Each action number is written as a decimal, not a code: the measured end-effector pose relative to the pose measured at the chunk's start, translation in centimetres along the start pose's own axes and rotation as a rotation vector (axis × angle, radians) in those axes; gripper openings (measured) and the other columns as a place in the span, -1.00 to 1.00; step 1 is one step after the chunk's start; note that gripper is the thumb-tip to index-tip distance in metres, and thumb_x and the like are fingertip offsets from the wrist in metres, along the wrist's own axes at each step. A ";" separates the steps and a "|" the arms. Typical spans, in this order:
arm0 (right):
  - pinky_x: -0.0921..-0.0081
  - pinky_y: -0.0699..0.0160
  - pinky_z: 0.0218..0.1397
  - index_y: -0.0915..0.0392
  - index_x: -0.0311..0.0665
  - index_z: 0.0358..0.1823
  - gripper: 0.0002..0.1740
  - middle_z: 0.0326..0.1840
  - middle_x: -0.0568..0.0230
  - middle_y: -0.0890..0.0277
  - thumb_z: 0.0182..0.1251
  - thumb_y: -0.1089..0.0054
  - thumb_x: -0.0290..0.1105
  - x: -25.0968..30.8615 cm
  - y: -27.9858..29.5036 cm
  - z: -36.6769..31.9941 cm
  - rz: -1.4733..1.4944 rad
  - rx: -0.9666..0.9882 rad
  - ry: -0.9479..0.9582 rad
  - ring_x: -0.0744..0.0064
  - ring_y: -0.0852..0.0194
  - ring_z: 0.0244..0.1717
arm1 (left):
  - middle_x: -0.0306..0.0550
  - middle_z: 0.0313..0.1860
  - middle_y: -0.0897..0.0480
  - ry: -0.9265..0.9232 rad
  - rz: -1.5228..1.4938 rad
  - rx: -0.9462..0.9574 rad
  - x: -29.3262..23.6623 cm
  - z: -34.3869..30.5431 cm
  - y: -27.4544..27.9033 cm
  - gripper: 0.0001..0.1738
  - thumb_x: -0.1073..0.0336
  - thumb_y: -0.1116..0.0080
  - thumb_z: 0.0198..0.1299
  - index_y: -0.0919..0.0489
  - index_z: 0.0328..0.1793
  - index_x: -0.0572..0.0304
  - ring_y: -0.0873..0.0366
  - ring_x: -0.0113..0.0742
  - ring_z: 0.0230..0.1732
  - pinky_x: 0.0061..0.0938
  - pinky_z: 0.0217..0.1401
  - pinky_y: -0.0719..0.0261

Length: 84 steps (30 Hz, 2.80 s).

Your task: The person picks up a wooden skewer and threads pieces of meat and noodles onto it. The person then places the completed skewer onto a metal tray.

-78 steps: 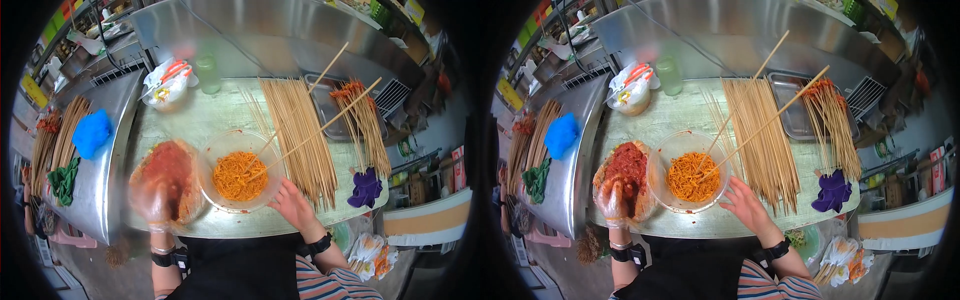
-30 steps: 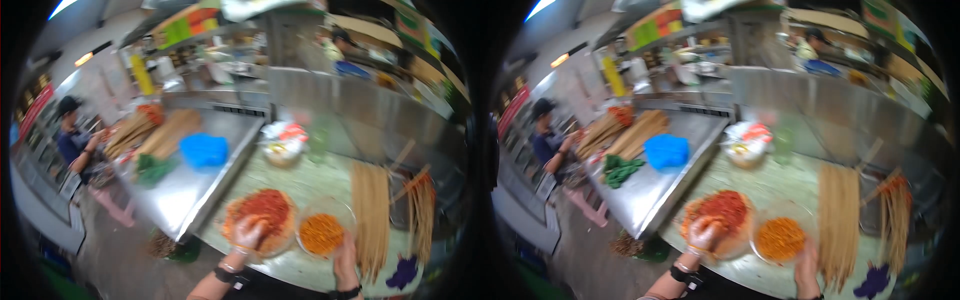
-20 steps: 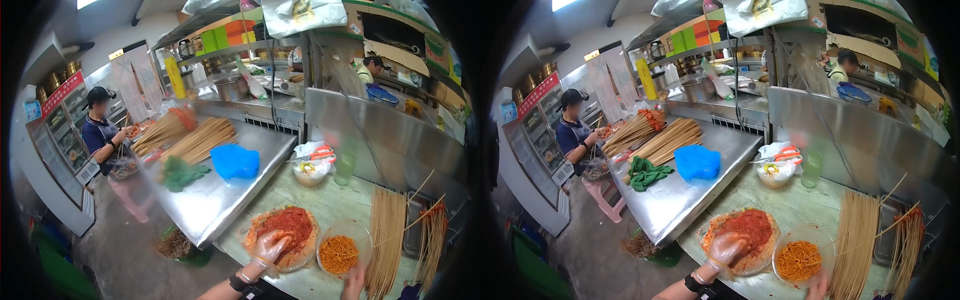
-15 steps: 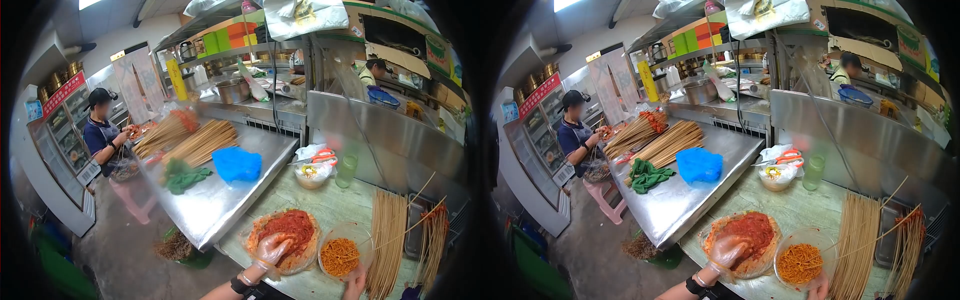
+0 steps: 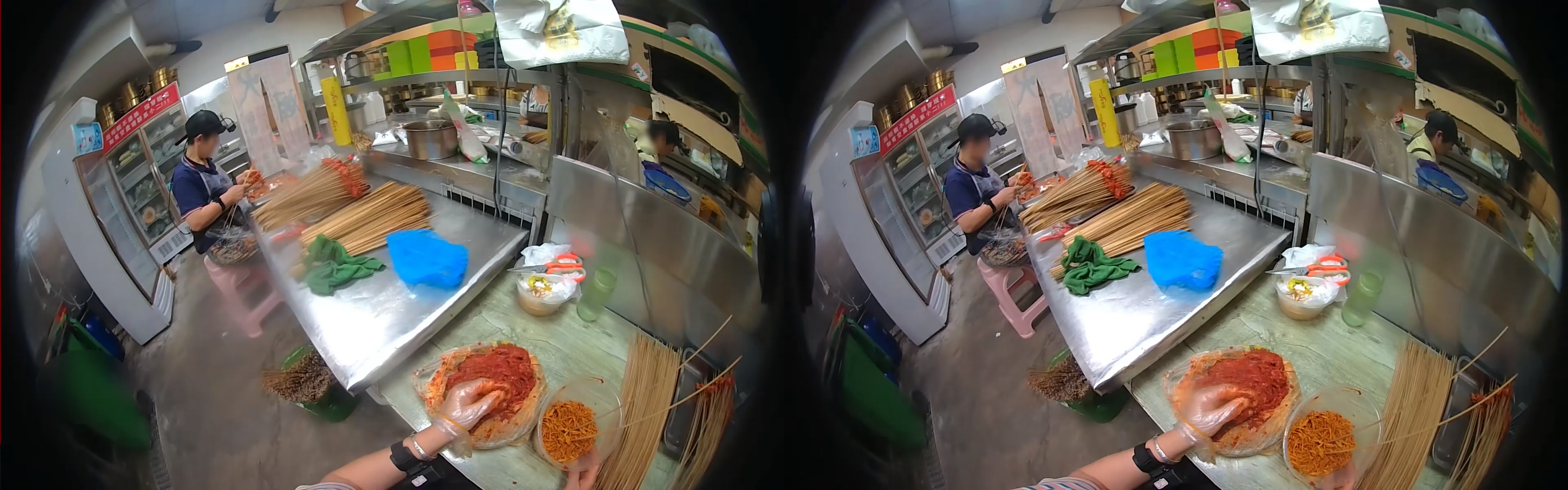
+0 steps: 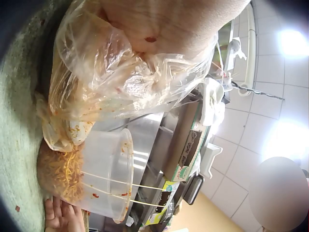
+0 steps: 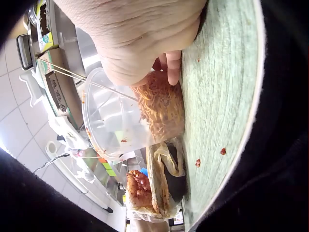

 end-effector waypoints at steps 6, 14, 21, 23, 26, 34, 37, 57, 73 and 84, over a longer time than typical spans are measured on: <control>0.45 -0.27 0.20 -0.29 -0.43 0.22 -0.54 0.19 0.12 -0.35 0.32 -0.08 -0.43 -1.1 0.6 -0.1 0.034 -0.004 -0.002 0.36 -0.29 0.16 | -0.20 -0.33 -0.59 -0.044 0.093 -0.004 0.5 0.1 0.1 -0.79 0.36 -0.13 0.22 -0.56 -0.13 0.39 -0.43 -0.55 -0.34 -0.61 -0.28 -0.45; 0.44 -0.27 0.22 -0.28 -0.43 0.22 -0.54 0.22 0.09 -0.32 0.33 -0.06 -0.41 0.4 0.0 -0.2 -0.001 0.010 -0.036 0.33 -0.27 0.19 | -0.20 -0.31 -0.59 0.008 0.052 0.006 0.1 -0.1 0.1 -0.79 0.37 -0.14 0.21 -0.57 -0.11 0.40 -0.45 -0.55 -0.32 -0.61 -0.25 -0.46; 0.44 -0.26 0.22 -0.29 -0.42 0.22 -0.55 0.22 0.10 -0.31 0.34 -0.04 -0.41 -0.3 0.2 0.0 0.006 0.025 -0.001 0.34 -0.26 0.19 | -0.20 -0.28 -0.60 0.002 -0.022 0.007 0.5 0.0 0.0 -0.78 0.38 -0.14 0.21 -0.57 -0.10 0.40 -0.46 -0.55 -0.29 -0.61 -0.22 -0.47; 0.45 -0.26 0.22 -0.30 -0.42 0.22 -0.56 0.21 0.11 -0.31 0.34 -0.04 -0.42 -0.4 0.2 0.0 0.020 0.019 0.006 0.34 -0.27 0.18 | -0.19 -0.28 -0.60 0.026 -0.040 0.007 0.8 -0.1 0.0 -0.79 0.38 -0.14 0.21 -0.57 -0.11 0.39 -0.46 -0.54 -0.28 -0.60 -0.21 -0.47; 0.45 -0.26 0.21 -0.30 -0.41 0.22 -0.56 0.19 0.13 -0.33 0.34 -0.04 -0.42 -0.5 0.6 0.0 -0.049 0.011 0.027 0.35 -0.27 0.17 | -0.18 -0.29 -0.59 0.011 -0.022 -0.007 0.8 -0.1 0.1 -0.80 0.38 -0.14 0.20 -0.57 -0.12 0.39 -0.46 -0.54 -0.28 -0.59 -0.20 -0.47; 0.47 -0.29 0.17 -0.31 -0.42 0.19 -0.56 0.13 0.15 -0.36 0.33 -0.06 -0.41 -0.3 0.3 0.0 0.010 0.006 0.004 0.38 -0.30 0.12 | -0.18 -0.32 -0.59 0.010 -0.041 -0.015 -0.1 -0.1 0.0 -0.81 0.39 -0.14 0.20 -0.57 -0.14 0.39 -0.45 -0.52 -0.32 -0.59 -0.24 -0.45; 0.49 -0.32 0.14 -0.31 -0.43 0.19 -0.56 0.10 0.16 -0.38 0.33 -0.07 -0.41 -1.2 0.6 0.0 0.014 0.005 -0.012 0.39 -0.32 0.08 | -0.18 -0.29 -0.61 -0.014 -0.007 0.004 0.4 -0.1 0.0 -0.78 0.38 -0.13 0.22 -0.58 -0.09 0.39 -0.47 -0.53 -0.32 -0.61 -0.25 -0.47; 0.44 -0.26 0.23 -0.28 -0.43 0.23 -0.53 0.24 0.08 -0.30 0.32 -0.06 -0.43 0.2 0.2 -0.1 -0.003 0.021 -0.028 0.32 -0.25 0.21 | -0.17 -0.30 -0.60 0.030 0.014 -0.004 -0.1 -0.2 0.1 -0.79 0.37 -0.12 0.21 -0.57 -0.12 0.40 -0.47 -0.52 -0.30 -0.58 -0.21 -0.47; 0.31 -0.07 0.40 -0.16 -0.52 0.30 -0.31 0.34 -0.10 -0.16 -0.02 0.19 -0.62 -3.0 2.5 0.4 0.465 -0.074 -0.166 0.16 -0.09 0.37 | -0.15 -0.26 -0.62 0.033 -0.048 0.011 1.1 -0.2 -0.1 -0.78 0.39 -0.13 0.22 -0.56 -0.08 0.40 -0.50 -0.51 -0.29 -0.62 -0.22 -0.49; 0.24 -0.06 0.37 -0.39 -0.34 -0.47 -0.91 0.06 -0.02 -0.34 -0.02 0.11 -0.63 -3.4 3.8 0.6 0.849 -0.030 -0.141 0.25 -0.24 0.13 | -0.17 -0.33 -0.60 0.024 -0.013 -0.017 0.7 -0.2 0.0 -0.81 0.38 -0.13 0.20 -0.58 -0.16 0.39 -0.47 -0.52 -0.33 -0.59 -0.28 -0.46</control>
Point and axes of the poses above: each hand's wrist, its own z-axis towards the middle knuckle, its own y-axis out of the back of the hand, x = y × z, the point moved 9 cm from there along z, towards the middle knuckle
